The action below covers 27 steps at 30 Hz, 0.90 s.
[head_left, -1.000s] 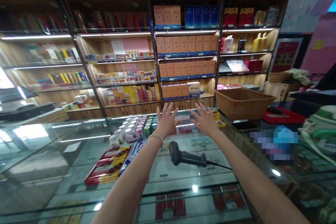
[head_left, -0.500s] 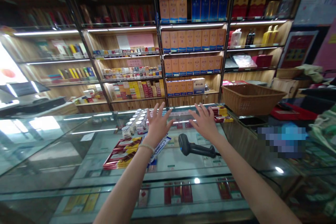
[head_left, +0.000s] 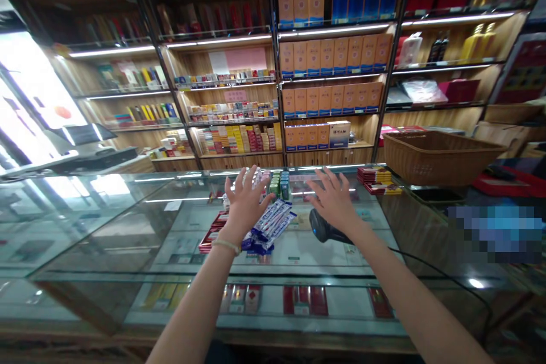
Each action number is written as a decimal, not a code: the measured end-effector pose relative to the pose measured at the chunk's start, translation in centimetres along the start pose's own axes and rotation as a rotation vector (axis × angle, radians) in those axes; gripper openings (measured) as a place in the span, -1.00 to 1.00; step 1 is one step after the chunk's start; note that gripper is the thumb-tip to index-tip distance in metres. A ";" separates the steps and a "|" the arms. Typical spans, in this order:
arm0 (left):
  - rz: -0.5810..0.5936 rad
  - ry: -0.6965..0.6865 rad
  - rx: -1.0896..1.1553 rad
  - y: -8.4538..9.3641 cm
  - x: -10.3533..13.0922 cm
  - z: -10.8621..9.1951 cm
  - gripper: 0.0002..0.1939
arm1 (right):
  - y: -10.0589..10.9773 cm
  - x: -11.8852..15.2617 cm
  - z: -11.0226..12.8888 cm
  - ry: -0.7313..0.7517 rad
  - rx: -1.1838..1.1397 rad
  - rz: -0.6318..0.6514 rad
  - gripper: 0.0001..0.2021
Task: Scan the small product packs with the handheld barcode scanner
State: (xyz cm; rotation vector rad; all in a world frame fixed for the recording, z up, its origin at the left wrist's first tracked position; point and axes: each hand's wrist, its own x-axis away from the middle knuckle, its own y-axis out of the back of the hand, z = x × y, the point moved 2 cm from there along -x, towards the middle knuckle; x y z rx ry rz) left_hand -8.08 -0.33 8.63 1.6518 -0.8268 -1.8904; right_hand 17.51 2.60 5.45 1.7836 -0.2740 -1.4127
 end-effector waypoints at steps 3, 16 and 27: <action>-0.003 0.016 -0.012 0.4 0.8 1.7 -0.54 | -0.3 -0.1 1.4 0.015 -0.010 0.011 -0.58; 0.014 0.098 -0.127 2.7 5.5 8.8 -0.60 | -1.1 0.0 8.3 0.075 -0.093 0.035 -0.55; 0.068 0.097 -0.137 3.7 9.2 13.2 -0.57 | -1.7 -0.2 14.7 0.113 -0.217 0.156 -0.49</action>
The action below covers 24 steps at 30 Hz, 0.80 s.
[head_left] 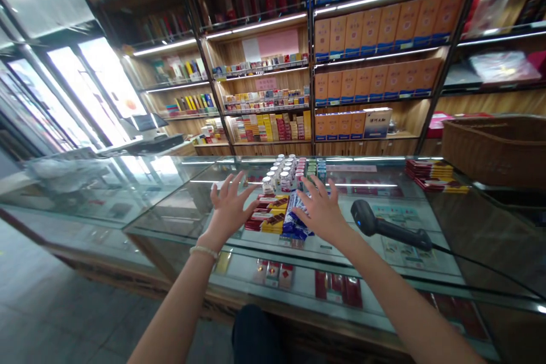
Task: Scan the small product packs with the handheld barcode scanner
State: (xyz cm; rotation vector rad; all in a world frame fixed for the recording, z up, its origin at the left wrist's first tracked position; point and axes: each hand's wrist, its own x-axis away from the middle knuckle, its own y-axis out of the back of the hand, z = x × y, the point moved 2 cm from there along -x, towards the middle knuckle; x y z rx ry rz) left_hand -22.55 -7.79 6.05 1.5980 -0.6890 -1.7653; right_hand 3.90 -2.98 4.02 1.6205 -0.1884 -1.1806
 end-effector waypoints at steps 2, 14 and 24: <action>0.034 -0.004 -0.001 -0.2 0.6 1.0 -0.55 | -0.4 -0.2 1.1 0.018 -0.012 0.033 -0.48; 0.176 -0.024 0.035 -2.1 3.2 3.2 -0.52 | -2.7 -0.6 4.2 0.034 -0.057 0.130 -0.43; 0.305 -0.058 0.091 -2.9 3.3 3.4 -0.39 | -4.5 -0.6 4.8 0.009 -0.036 0.153 -0.44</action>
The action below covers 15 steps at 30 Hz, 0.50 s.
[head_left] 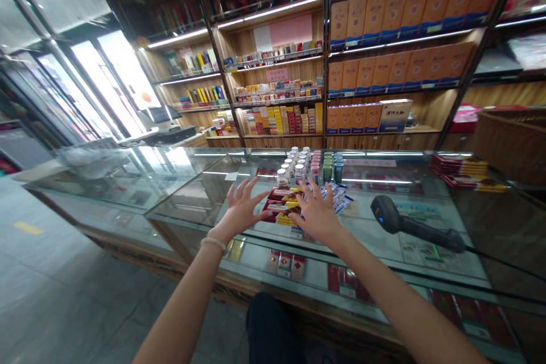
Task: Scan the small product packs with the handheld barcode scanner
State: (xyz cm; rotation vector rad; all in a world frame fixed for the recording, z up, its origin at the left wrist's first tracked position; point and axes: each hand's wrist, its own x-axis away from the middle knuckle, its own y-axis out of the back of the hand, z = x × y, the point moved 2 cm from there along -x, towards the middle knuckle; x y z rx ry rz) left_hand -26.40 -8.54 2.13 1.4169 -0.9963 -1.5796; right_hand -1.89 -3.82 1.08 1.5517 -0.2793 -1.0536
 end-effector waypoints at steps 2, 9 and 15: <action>0.010 -0.005 0.012 -0.3 0.0 0.2 -0.37 | -0.2 0.0 0.0 0.000 0.011 -0.001 -0.43; 0.036 -0.004 0.017 -0.7 0.1 0.5 -0.29 | -0.7 0.2 -0.2 -0.001 0.019 0.009 -0.39; 0.041 -0.013 0.024 -0.9 0.3 0.8 -0.28 | -0.8 0.3 -0.1 0.004 0.017 0.002 -0.36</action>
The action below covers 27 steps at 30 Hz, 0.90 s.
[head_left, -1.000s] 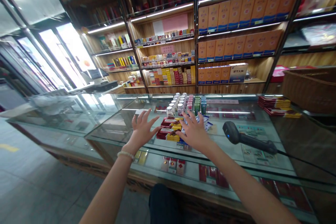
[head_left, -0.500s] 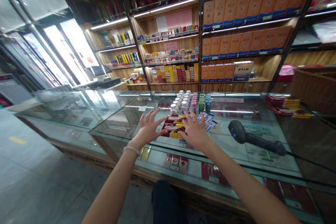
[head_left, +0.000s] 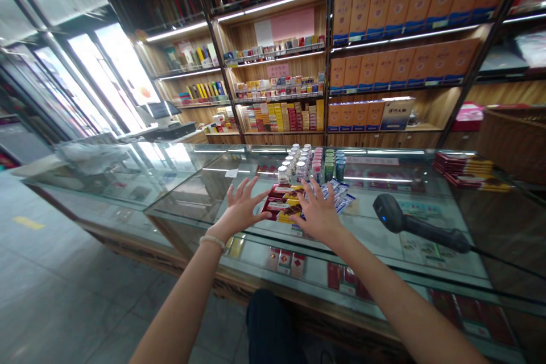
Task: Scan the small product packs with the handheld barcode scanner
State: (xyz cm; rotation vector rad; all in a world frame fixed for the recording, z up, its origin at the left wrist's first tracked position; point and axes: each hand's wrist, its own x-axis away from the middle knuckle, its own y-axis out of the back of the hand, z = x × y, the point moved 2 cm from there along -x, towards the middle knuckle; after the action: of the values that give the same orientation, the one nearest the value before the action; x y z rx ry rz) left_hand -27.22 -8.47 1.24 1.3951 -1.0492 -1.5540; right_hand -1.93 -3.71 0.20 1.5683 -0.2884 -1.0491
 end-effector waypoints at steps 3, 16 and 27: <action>0.006 -0.001 0.000 -0.2 0.0 0.1 -0.30 | 0.1 0.0 0.0 -0.006 0.001 0.005 -0.33; 0.017 -0.015 -0.018 -0.4 0.2 0.6 -0.36 | 0.4 -0.3 0.0 0.012 -0.001 0.022 -0.31; 0.055 -0.006 -0.018 0.3 0.8 0.3 -0.40 | 1.3 -0.1 0.4 0.039 0.007 0.057 -0.36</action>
State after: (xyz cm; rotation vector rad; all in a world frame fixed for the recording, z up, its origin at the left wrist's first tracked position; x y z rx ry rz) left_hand -27.58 -9.30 1.29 1.3394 -1.0663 -1.5251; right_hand -1.87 -4.32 1.43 1.5758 -0.3089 -0.9732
